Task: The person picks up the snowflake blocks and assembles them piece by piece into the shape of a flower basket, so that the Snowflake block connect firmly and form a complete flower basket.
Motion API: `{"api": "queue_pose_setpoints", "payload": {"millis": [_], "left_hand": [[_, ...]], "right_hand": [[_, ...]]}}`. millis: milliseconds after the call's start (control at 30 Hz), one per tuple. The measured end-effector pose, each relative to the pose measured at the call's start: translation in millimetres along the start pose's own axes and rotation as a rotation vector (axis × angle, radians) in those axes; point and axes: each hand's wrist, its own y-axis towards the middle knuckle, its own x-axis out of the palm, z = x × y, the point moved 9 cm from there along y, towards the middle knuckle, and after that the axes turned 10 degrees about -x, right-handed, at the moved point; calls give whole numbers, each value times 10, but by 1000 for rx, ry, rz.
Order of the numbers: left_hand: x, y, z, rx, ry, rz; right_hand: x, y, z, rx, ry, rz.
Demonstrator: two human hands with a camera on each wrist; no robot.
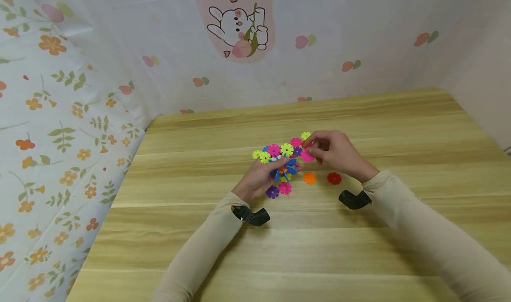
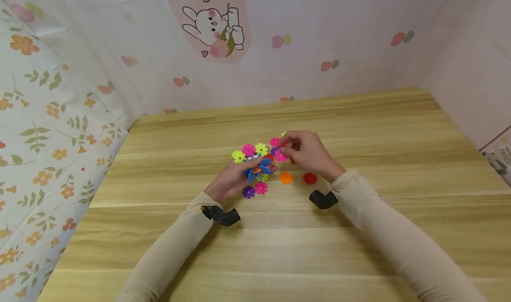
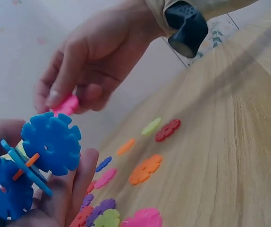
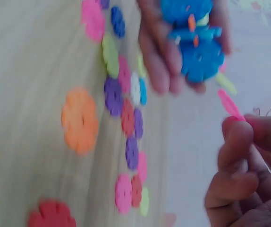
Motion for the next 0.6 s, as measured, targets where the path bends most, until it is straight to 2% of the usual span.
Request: {"api": "queue_pose_setpoints", "payload": {"millis": [200,367,600], "left_hand": [[13,19,15,33,20,13],[16,13,24,31,45,23],[29,-4,42,31,31,23]], "right_hand": [[44,-19,-81,-31,34,112],[87,-62,-119,-56,-11,188],[46,-104,-232,-148,-35,340]]}}
